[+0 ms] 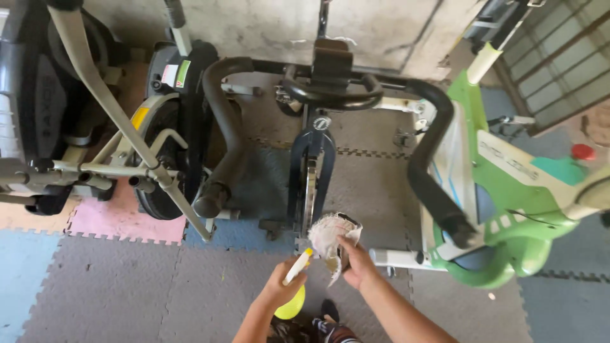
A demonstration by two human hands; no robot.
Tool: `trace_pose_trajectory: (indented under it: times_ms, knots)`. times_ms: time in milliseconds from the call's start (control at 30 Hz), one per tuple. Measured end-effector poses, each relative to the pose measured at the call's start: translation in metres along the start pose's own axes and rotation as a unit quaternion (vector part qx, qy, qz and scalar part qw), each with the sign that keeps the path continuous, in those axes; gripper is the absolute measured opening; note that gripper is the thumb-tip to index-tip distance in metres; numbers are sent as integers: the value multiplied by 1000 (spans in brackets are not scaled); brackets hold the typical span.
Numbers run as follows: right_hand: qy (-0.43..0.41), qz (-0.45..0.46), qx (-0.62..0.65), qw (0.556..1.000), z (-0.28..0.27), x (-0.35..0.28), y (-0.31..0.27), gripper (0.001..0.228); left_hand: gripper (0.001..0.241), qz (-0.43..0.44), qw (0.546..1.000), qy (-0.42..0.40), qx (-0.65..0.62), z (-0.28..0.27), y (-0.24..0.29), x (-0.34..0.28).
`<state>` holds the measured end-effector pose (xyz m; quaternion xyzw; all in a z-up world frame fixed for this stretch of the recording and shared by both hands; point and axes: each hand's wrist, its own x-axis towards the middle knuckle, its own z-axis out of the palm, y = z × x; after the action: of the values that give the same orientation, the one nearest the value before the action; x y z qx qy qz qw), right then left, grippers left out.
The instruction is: Cleaning several indoor exercise bikes and an elliptical machine using a spray bottle and a rag.
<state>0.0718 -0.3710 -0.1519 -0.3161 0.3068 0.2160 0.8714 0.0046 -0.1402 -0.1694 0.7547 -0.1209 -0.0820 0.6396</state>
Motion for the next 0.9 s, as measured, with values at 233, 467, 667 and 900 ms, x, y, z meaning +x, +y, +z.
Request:
trace_pose_trajectory:
  times_ms: [233,467,667,900]
  knots:
    - [40,-134,-274,952,-29,167,-2,36,43,-7,997,63,38,-6,-38,43]
    - [21,-677,-693,248,145,152,-93,65,36,117,975,144,118,-7,-83,114]
    - [42,-634,-765,-102,143,237,-131,80,39,125,950,177,226,10,-122,165]
    - [-100,-649,-742,136,97,250,-111,84,44,146,928,207,272,11,-141,176]
